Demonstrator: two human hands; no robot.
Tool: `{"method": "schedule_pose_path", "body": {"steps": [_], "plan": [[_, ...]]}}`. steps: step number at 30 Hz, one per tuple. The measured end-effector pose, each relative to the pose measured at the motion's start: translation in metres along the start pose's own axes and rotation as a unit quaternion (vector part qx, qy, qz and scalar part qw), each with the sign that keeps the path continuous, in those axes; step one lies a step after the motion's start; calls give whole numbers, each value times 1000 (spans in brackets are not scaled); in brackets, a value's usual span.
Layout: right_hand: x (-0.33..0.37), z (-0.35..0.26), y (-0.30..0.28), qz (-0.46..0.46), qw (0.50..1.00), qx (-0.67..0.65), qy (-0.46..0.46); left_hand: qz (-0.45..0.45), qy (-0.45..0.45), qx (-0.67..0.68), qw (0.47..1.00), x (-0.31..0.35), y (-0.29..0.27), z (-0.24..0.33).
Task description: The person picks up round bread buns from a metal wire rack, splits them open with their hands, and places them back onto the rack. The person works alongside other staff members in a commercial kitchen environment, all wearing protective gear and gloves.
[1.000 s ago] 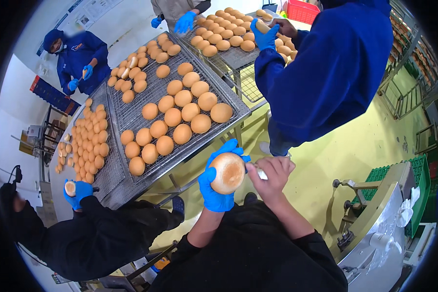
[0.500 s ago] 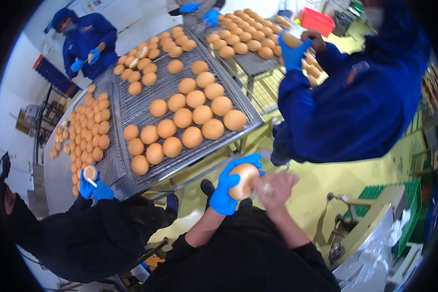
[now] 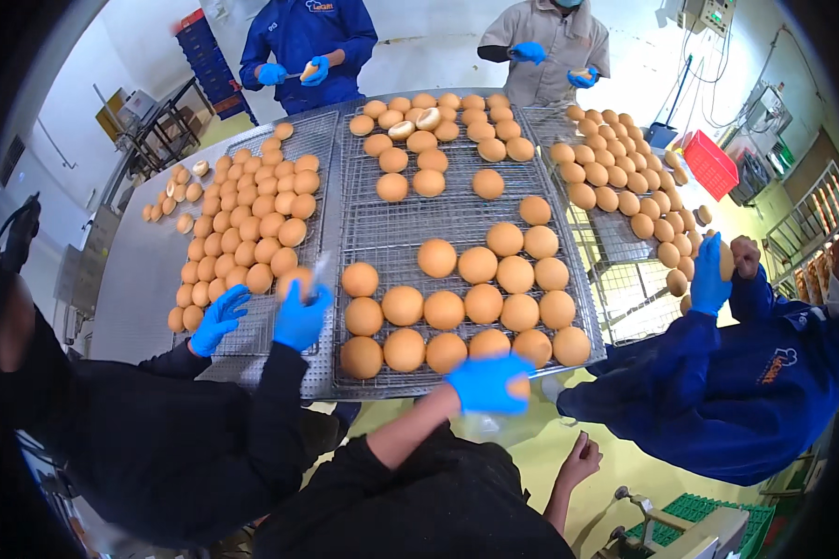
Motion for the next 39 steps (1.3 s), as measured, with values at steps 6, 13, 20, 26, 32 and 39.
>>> {"method": "schedule_pose_path", "body": {"steps": [6,13,20,26,32,39], "plan": [[20,-23,30,-12,999,-14,48,247,-240,-181,921,-6,-165,-126],[27,-31,45,-26,995,-5,95,227,-346,-174,894,-10,-158,-174],[22,-37,51,-58,994,7,90,417,-295,-180,841,12,-228,-199],[18,-29,68,-42,999,1,29,115,-482,-286,820,17,-214,-260],[5,-40,86,-79,994,-11,76,163,-399,-230,873,-29,-184,-209],[16,-26,85,-45,995,-43,77,-74,-379,-178,905,-45,-162,-189]]}}
Point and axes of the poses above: each hand's wrist, its own x-axis away from the middle knuckle, its own y-axis out of the palm, z = x × y, the point moved 6 cm from there along -x, towards the middle knuckle, and after that the axes turned 4 degrees about -x, right-handed, at the moved point
